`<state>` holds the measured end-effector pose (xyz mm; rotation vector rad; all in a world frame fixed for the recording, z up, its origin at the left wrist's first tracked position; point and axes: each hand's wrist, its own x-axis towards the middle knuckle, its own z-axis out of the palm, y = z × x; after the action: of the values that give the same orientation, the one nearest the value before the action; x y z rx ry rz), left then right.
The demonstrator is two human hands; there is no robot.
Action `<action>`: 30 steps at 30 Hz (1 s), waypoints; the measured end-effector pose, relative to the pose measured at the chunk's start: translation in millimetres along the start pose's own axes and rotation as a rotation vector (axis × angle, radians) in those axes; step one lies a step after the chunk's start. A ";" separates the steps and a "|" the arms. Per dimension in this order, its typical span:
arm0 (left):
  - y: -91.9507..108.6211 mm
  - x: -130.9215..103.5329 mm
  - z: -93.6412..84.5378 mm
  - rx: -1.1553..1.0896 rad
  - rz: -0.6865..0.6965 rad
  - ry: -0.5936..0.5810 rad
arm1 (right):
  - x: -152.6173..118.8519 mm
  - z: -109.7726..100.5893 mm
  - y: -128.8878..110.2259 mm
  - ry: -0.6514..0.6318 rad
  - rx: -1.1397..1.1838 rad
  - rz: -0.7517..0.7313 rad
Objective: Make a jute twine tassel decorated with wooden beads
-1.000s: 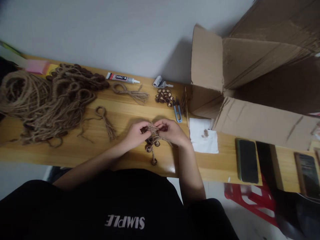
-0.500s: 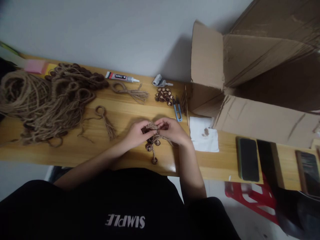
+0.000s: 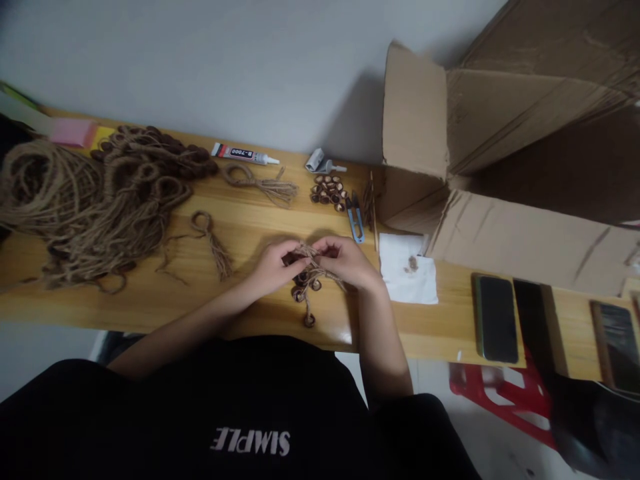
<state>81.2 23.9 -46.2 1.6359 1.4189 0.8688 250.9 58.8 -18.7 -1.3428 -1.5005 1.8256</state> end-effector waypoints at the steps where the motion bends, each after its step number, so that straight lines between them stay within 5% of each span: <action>1: -0.8 0.0 0.7 -0.032 0.000 0.018 | 0.1 0.2 -0.1 0.004 0.006 0.002; 30: -2.1 0.4 3.2 0.000 -0.034 0.054 | 4.3 2.8 4.8 0.078 0.036 -0.050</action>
<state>83.1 24.0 -49.6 1.5940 1.4792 0.8994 247.8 59.3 -25.0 -1.3314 -1.4416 1.7412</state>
